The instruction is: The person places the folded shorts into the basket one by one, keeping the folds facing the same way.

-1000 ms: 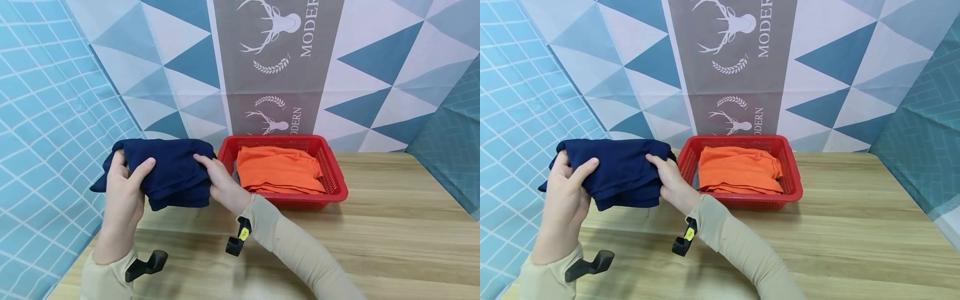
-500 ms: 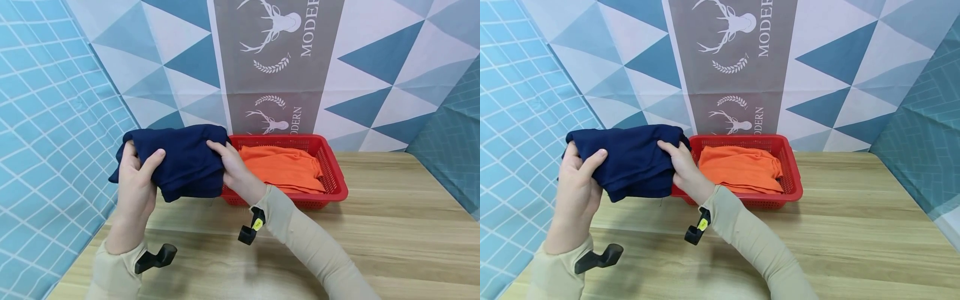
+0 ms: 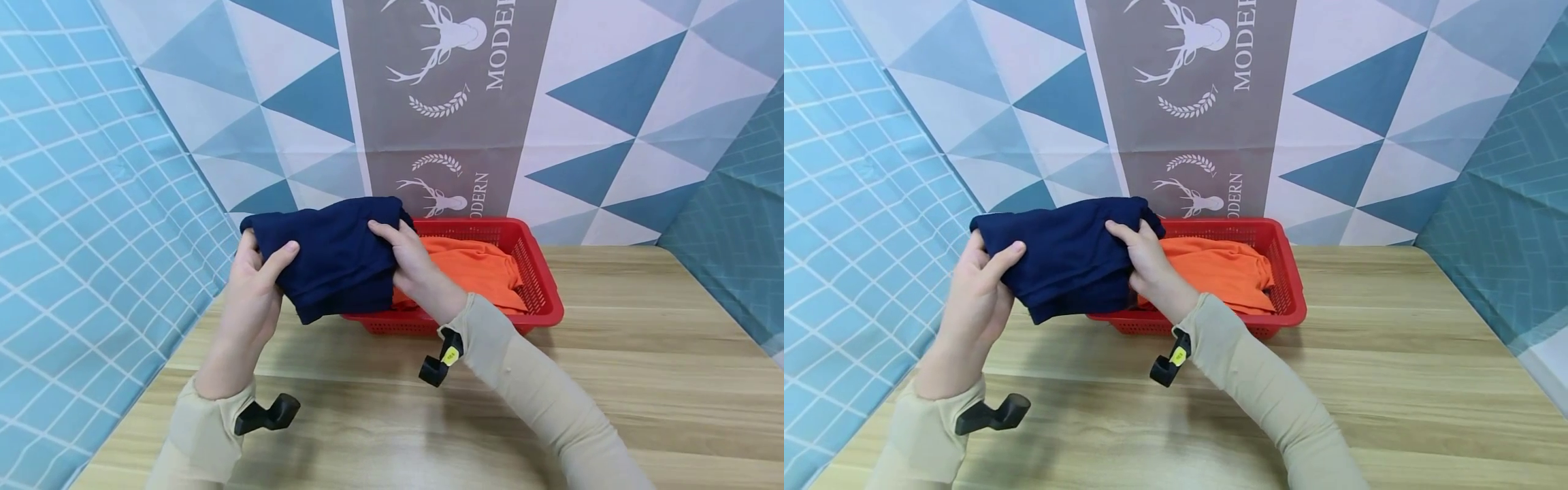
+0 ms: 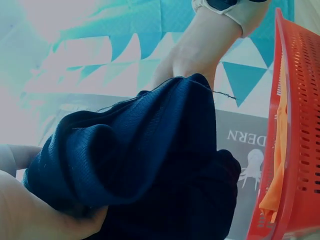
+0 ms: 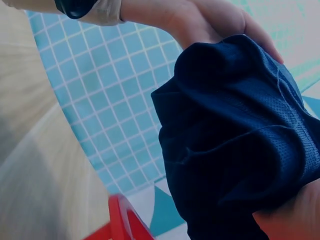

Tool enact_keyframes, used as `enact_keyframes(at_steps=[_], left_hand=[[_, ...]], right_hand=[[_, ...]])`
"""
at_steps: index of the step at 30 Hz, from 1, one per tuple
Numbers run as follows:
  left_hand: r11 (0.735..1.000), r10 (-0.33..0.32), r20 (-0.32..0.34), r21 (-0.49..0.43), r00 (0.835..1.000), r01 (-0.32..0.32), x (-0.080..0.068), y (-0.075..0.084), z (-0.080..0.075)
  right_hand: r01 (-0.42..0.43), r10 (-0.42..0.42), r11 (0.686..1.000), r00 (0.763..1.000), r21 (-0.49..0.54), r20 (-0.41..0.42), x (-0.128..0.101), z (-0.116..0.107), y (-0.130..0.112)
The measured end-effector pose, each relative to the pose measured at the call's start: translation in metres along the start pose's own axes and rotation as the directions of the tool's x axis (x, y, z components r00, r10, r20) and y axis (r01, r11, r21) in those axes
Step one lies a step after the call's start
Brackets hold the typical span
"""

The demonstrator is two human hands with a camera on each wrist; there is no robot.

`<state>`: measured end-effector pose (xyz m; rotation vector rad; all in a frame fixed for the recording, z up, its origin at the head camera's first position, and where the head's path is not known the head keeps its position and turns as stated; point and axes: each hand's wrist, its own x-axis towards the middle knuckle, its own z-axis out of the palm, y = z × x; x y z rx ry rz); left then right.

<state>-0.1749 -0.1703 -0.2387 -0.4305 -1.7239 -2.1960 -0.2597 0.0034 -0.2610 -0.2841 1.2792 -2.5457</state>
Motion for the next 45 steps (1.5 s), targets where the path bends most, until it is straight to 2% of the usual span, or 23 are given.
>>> enact_keyframes(at_steps=[10, 18, 26, 29, 34, 45], left_hand=[[0.996, -0.093, 0.041, 0.014, 0.995, 0.093, 0.019, -0.015, 0.009], [0.982, -0.189, 0.051, -0.005, 0.981, 0.190, 0.038, -0.027, 0.018], [0.971, -0.240, 0.054, 0.029, 0.969, 0.239, 0.053, -0.045, 0.025], [0.962, -0.272, 0.052, 0.020, 0.961, 0.271, 0.058, -0.052, 0.026], [0.938, -0.346, 0.048, -0.011, 0.937, 0.347, 0.065, -0.065, 0.029], [0.902, -0.425, 0.075, -0.050, 0.902, 0.429, 0.091, -0.088, 0.044]], right_hand=[[0.071, -0.071, 0.997, 0.997, 0.001, -0.040, 0.000, -0.018, -0.020], [0.095, -0.099, 0.994, 0.992, -0.047, -0.082, 0.002, -0.030, -0.038], [0.129, -0.140, 0.987, 0.981, -0.091, -0.137, 0.006, -0.041, -0.048], [0.133, -0.149, 0.986, 0.974, -0.103, -0.168, 0.007, -0.044, -0.049], [0.145, -0.167, 0.982, 0.965, -0.118, -0.203, 0.011, -0.053, -0.047], [0.193, -0.234, 0.968, 0.926, -0.163, -0.296, 0.022, -0.072, -0.050]])
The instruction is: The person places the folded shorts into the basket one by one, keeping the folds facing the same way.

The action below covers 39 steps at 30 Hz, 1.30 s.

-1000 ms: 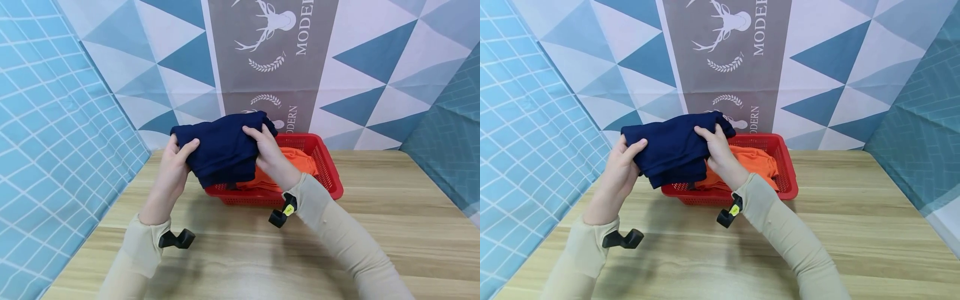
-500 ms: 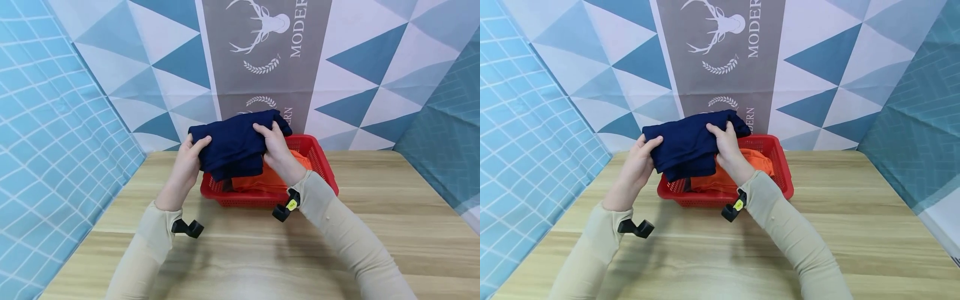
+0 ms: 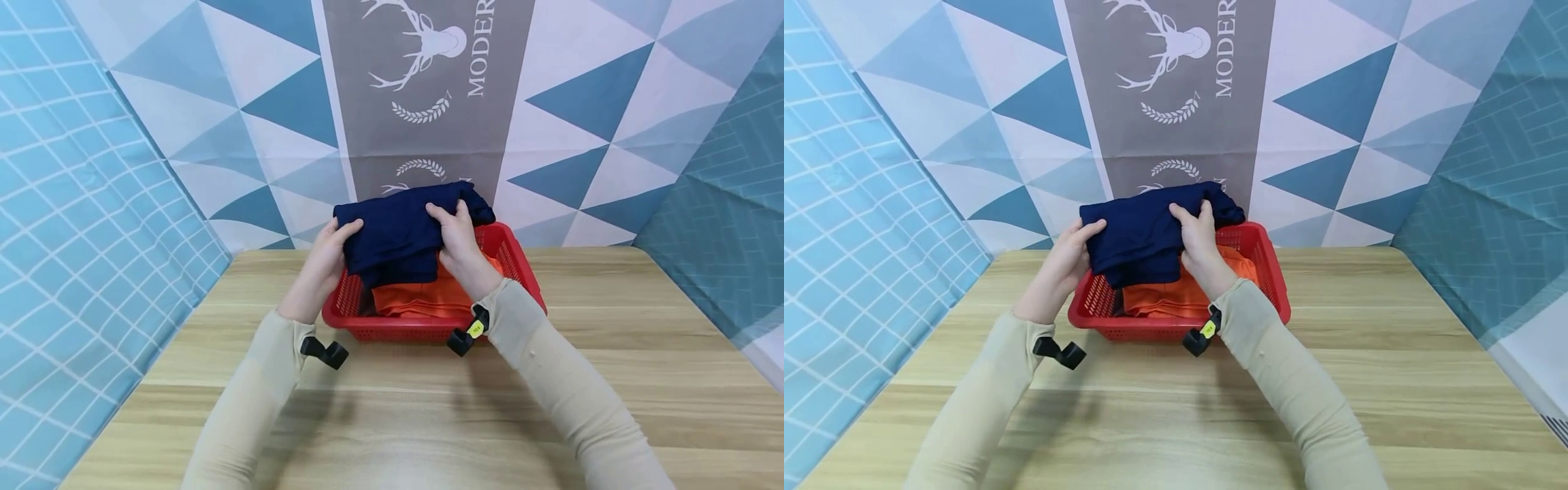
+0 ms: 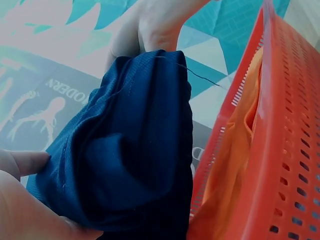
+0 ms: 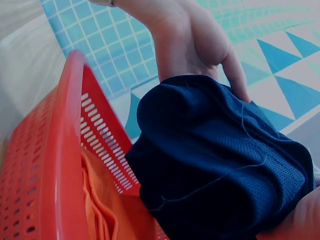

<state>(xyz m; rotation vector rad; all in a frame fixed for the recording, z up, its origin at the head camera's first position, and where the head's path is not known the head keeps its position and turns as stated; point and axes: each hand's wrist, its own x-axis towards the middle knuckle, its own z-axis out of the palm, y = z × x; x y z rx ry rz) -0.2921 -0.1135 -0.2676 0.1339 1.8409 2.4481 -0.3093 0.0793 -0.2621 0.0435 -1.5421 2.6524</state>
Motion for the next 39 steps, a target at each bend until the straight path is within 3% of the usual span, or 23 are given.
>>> enact_keyframes(at_steps=[7, 14, 18, 24, 29, 35, 39], left_hand=[[0.997, -0.065, 0.007, 0.029, 0.998, 0.065, 0.013, -0.003, 0.004], [0.999, -0.017, 0.050, 0.047, 0.999, 0.014, 0.021, 0.004, 0.015], [0.998, -0.013, 0.064, 0.060, 0.998, 0.009, 0.025, -0.001, 0.017], [0.992, -0.118, 0.039, 0.054, 0.992, 0.116, 0.026, -0.027, 0.013], [0.976, -0.193, 0.029, 0.111, 0.981, 0.189, 0.021, -0.048, 0.011], [0.961, -0.214, 0.010, 0.182, 0.977, 0.208, 0.018, -0.055, 0.011], [0.948, -0.246, -0.002, 0.210, 0.969, 0.241, 0.016, -0.058, 0.010]], right_hand=[[0.036, -0.037, 0.998, 0.999, -0.053, -0.029, 0.003, -0.006, 0.001], [0.091, -0.091, 0.994, 0.996, -0.067, -0.004, 0.004, -0.012, -0.013], [0.085, -0.083, 0.993, 0.996, -0.084, 0.021, 0.005, -0.019, -0.015], [-0.040, 0.039, 0.989, 0.999, -0.144, -0.009, 0.007, -0.038, 0.004], [-0.158, 0.157, 0.970, 0.987, -0.184, -0.020, 0.005, -0.056, 0.018], [-0.198, 0.211, 0.953, 0.977, -0.229, 0.037, 0.005, -0.065, 0.014], [-0.237, 0.272, 0.910, 0.961, -0.341, 0.057, 0.004, -0.069, 0.011]])
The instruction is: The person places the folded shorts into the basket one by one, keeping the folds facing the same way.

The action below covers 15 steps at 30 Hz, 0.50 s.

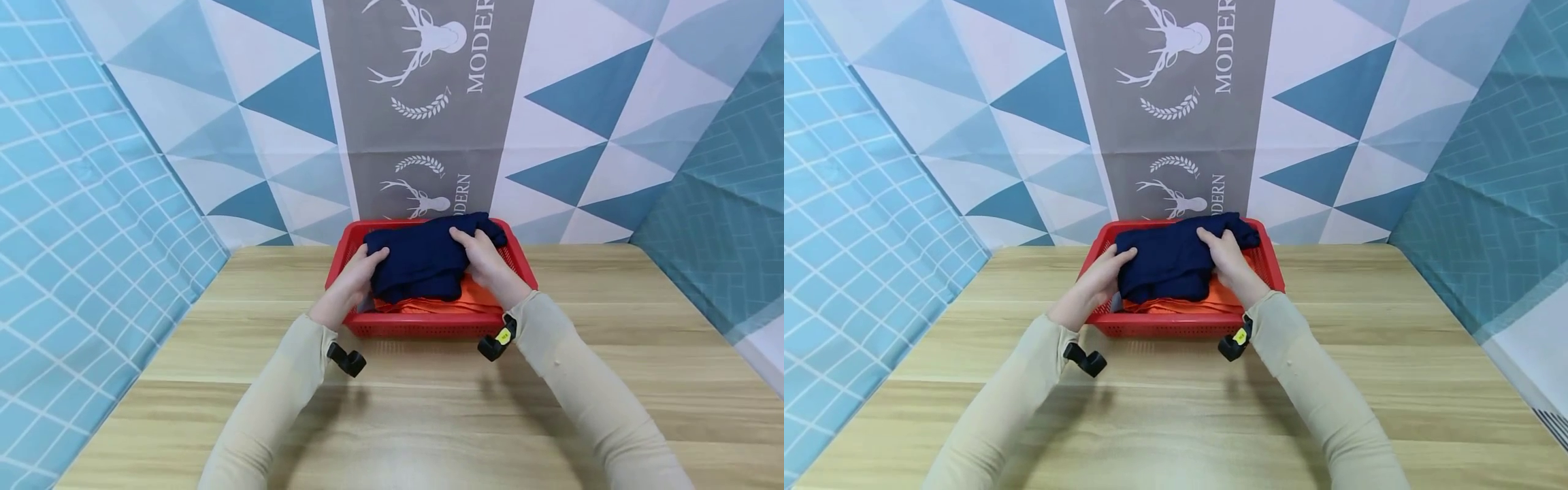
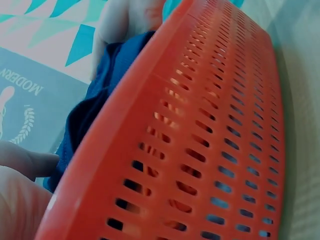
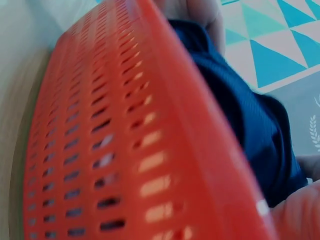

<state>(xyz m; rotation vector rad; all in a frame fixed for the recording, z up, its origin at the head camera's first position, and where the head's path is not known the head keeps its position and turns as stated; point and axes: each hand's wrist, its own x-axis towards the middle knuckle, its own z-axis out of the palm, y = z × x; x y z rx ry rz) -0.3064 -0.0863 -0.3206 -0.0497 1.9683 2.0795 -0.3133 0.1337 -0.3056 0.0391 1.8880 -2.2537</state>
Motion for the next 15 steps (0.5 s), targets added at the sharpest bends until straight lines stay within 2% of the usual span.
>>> enact_keyframes(at_steps=[3, 5, 7, 8, 10, 11, 13, 15], left_hand=[[0.999, -0.049, -0.005, -0.001, 0.999, 0.049, -0.001, -0.004, 0.000], [0.996, -0.090, -0.012, -0.005, 0.996, 0.090, -0.001, -0.006, 0.000], [0.993, -0.119, -0.016, 0.004, 0.993, 0.119, -0.001, -0.009, 0.001], [0.992, -0.125, -0.021, 0.017, 0.992, 0.126, -0.001, -0.010, 0.001], [0.991, -0.121, -0.036, 0.061, 0.992, 0.123, -0.002, -0.012, 0.001], [0.989, -0.114, -0.045, 0.092, 0.992, 0.118, -0.002, -0.013, 0.001], [0.977, -0.084, -0.073, 0.188, 0.994, 0.096, -0.003, -0.013, 0.001], [0.945, -0.031, -0.114, 0.319, 0.993, 0.067, -0.007, -0.013, 0.002]], right_hand=[[-0.043, 0.043, 0.988, 0.999, -0.150, 0.001, -0.002, -0.004, 0.002], [-0.076, 0.074, 0.961, 0.997, -0.265, -0.018, -0.004, -0.007, 0.004], [-0.103, 0.098, 0.913, 0.995, -0.394, -0.033, -0.007, -0.010, 0.005], [-0.112, 0.106, 0.876, 0.994, -0.468, -0.040, -0.008, -0.011, 0.005], [-0.112, 0.105, 0.780, 0.993, -0.616, -0.049, -0.012, -0.013, 0.005], [-0.103, 0.093, 0.717, 0.994, -0.689, -0.052, -0.014, -0.014, 0.005], [-0.074, 0.048, 0.558, 0.997, -0.826, -0.056, -0.017, -0.017, 0.005], [-0.063, -0.018, 0.406, 0.997, -0.911, -0.078, -0.020, -0.019, 0.006]])
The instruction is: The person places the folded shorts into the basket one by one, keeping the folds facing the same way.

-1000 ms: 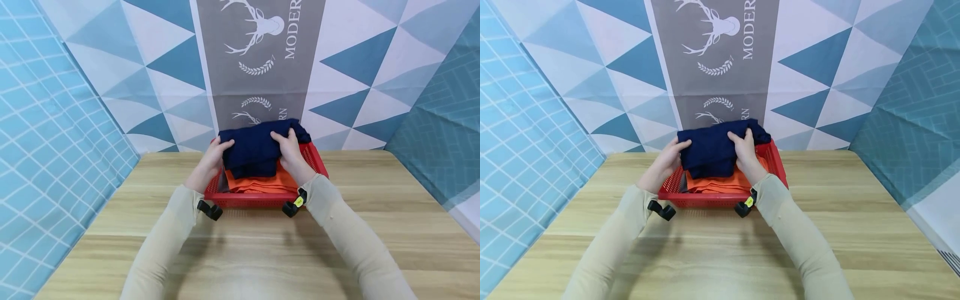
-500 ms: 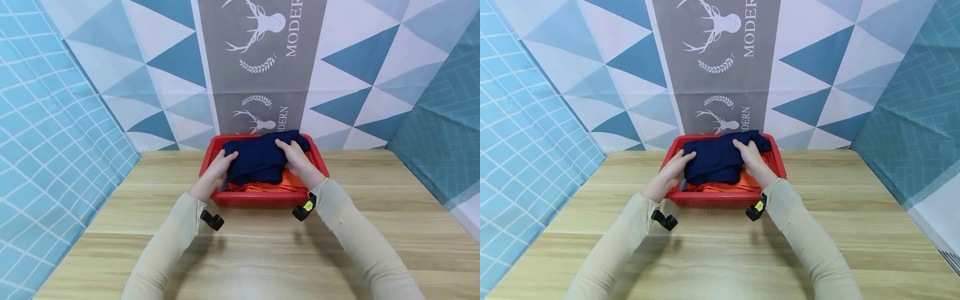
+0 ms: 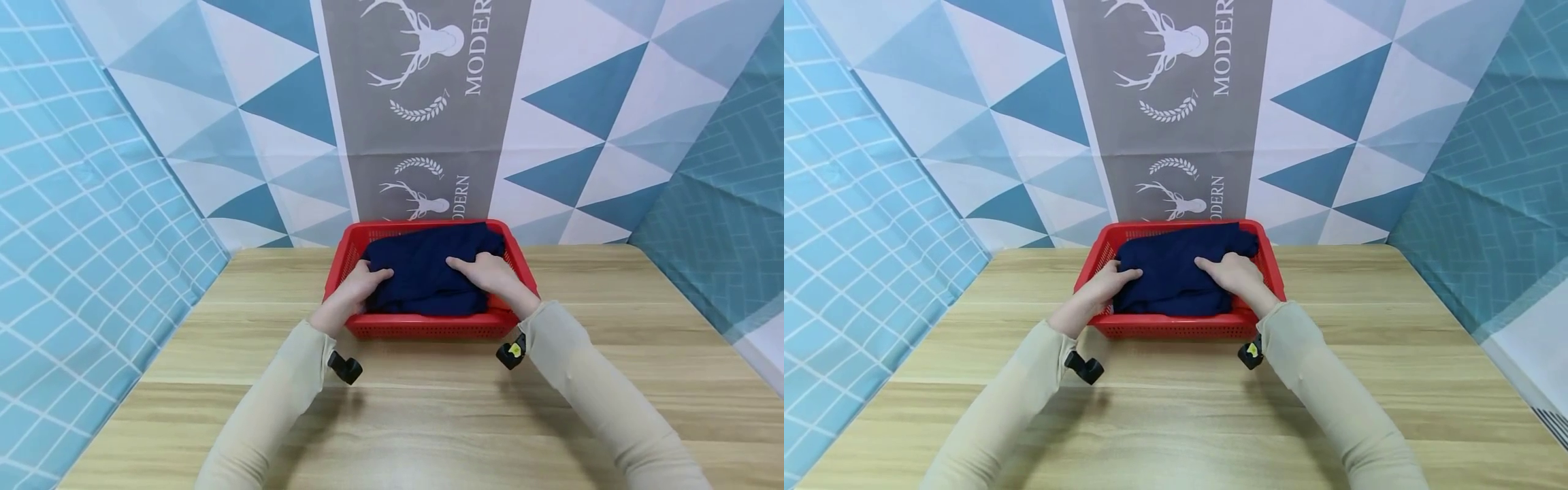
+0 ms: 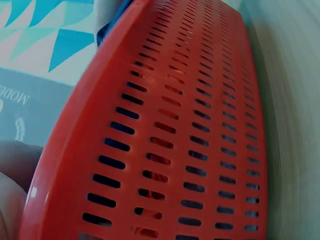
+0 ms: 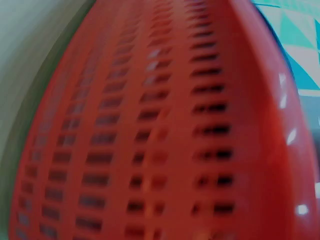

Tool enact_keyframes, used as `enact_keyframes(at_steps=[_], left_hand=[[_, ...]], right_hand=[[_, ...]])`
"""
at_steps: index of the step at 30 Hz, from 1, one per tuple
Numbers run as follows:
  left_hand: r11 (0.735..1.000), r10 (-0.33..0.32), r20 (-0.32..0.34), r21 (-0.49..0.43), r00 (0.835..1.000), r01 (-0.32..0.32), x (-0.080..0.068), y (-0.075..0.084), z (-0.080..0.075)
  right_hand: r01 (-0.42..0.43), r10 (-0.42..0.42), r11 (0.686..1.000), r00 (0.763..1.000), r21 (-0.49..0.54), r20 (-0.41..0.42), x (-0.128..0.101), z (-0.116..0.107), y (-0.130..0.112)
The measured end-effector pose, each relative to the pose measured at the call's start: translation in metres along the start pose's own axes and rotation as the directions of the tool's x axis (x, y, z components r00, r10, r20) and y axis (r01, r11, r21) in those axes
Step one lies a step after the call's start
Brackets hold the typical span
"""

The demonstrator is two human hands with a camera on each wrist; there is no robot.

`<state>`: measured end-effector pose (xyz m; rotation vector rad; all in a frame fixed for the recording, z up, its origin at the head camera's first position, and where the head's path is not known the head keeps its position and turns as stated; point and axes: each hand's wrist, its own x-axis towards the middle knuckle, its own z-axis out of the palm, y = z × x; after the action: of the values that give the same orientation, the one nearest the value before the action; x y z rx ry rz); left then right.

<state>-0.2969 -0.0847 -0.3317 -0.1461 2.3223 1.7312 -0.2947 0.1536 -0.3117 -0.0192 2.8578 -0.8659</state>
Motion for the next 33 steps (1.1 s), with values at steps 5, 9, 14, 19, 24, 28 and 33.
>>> enact_keyframes(at_steps=[5, 9, 14, 19, 24, 28, 33], left_hand=[[0.885, 0.295, -0.167, 0.419, 0.941, -0.203, -0.004, 0.003, 0.005], [0.669, 0.509, -0.065, 0.657, 0.858, -0.347, -0.002, 0.004, 0.006], [0.453, 0.472, 0.159, 0.800, 0.867, -0.393, 0.000, 0.006, 0.006], [0.406, 0.340, 0.239, 0.835, 0.910, -0.371, 0.000, 0.009, 0.001], [0.427, 0.225, 0.314, 0.819, 0.922, -0.383, -0.001, 0.010, -0.007], [0.459, 0.178, 0.341, 0.801, 0.923, -0.385, -0.001, 0.008, -0.010], [0.435, 0.194, 0.309, 0.823, 0.931, -0.364, 0.001, 0.008, -0.004]], right_hand=[[0.045, -0.090, 0.979, 0.970, -0.197, -0.227, -0.001, 0.004, 0.004], [0.239, -0.319, 0.922, 0.915, -0.304, -0.248, 0.006, 0.002, 0.010], [0.381, -0.435, 0.834, 0.899, -0.400, -0.050, 0.017, -0.011, 0.021], [0.389, -0.353, 0.873, 0.920, -0.294, 0.170, 0.022, -0.020, 0.027], [0.363, -0.291, 0.909, 0.906, -0.208, 0.308, 0.021, -0.021, 0.030], [0.384, -0.308, 0.899, 0.897, -0.212, 0.316, 0.021, -0.018, 0.033], [0.395, -0.327, 0.878, 0.908, -0.270, 0.262, 0.021, -0.014, 0.031]])
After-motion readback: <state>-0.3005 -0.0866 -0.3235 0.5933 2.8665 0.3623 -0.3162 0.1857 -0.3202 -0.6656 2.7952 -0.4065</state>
